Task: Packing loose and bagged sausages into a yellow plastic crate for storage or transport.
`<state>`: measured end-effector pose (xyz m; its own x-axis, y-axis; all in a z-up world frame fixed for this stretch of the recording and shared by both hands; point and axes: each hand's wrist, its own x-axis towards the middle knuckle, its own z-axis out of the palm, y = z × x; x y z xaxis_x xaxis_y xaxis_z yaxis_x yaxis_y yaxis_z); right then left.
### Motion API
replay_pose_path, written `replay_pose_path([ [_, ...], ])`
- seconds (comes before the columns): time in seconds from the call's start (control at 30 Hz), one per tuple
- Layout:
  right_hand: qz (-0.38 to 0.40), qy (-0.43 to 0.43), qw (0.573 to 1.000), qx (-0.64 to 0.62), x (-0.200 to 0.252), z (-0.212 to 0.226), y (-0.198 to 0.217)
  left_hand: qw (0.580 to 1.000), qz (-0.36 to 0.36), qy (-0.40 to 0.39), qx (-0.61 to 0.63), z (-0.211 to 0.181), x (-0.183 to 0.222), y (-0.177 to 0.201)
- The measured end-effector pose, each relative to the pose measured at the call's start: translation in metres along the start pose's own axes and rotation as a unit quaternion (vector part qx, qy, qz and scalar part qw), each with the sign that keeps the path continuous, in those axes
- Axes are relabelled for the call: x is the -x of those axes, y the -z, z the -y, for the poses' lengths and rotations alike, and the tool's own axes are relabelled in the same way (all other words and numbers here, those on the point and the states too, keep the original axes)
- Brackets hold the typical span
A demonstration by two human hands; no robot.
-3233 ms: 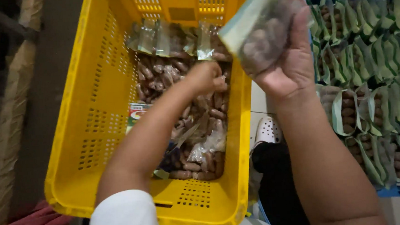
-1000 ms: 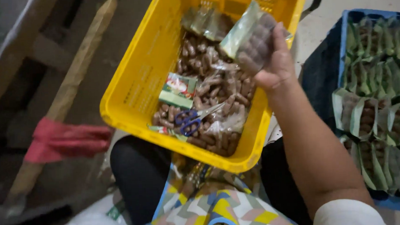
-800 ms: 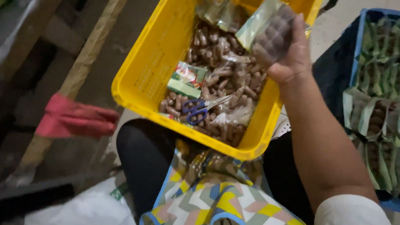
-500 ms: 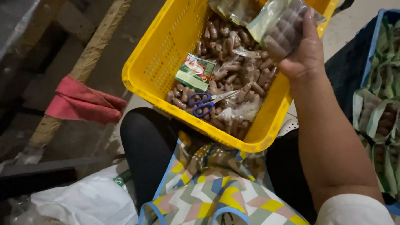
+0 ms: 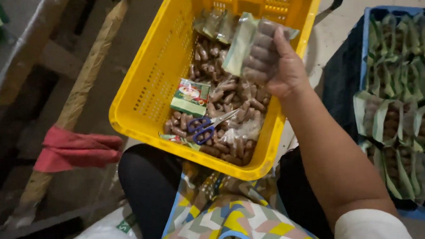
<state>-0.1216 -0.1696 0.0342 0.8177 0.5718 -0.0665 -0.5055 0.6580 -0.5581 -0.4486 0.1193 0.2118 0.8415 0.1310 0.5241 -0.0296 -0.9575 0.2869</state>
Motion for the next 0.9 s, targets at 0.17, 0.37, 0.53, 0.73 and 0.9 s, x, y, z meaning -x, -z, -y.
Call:
replay_pose_path([
  [0.17,-0.049,0.021,0.998,0.030,0.002,-0.002,0.000,0.997,-0.037,-0.073,0.003,0.013,-0.037,-0.079],
  [0.37,-0.106,0.006,0.992,0.075,0.016,0.005,-0.029,0.906,0.228,0.045,0.353,-0.038,-0.128,-0.217],
  [0.53,-0.099,0.009,0.993,0.060,0.013,0.008,-0.011,0.870,0.291,0.124,0.379,-0.045,-0.157,-0.290],
  [0.73,-0.130,0.009,0.990,-0.051,0.005,0.009,-0.010,0.867,0.112,0.158,0.460,-0.046,-0.170,-0.298],
  [0.9,-0.172,0.038,0.984,-0.012,-0.006,-0.006,0.007,0.869,0.301,0.130,0.370,-0.084,-0.201,-0.275],
])
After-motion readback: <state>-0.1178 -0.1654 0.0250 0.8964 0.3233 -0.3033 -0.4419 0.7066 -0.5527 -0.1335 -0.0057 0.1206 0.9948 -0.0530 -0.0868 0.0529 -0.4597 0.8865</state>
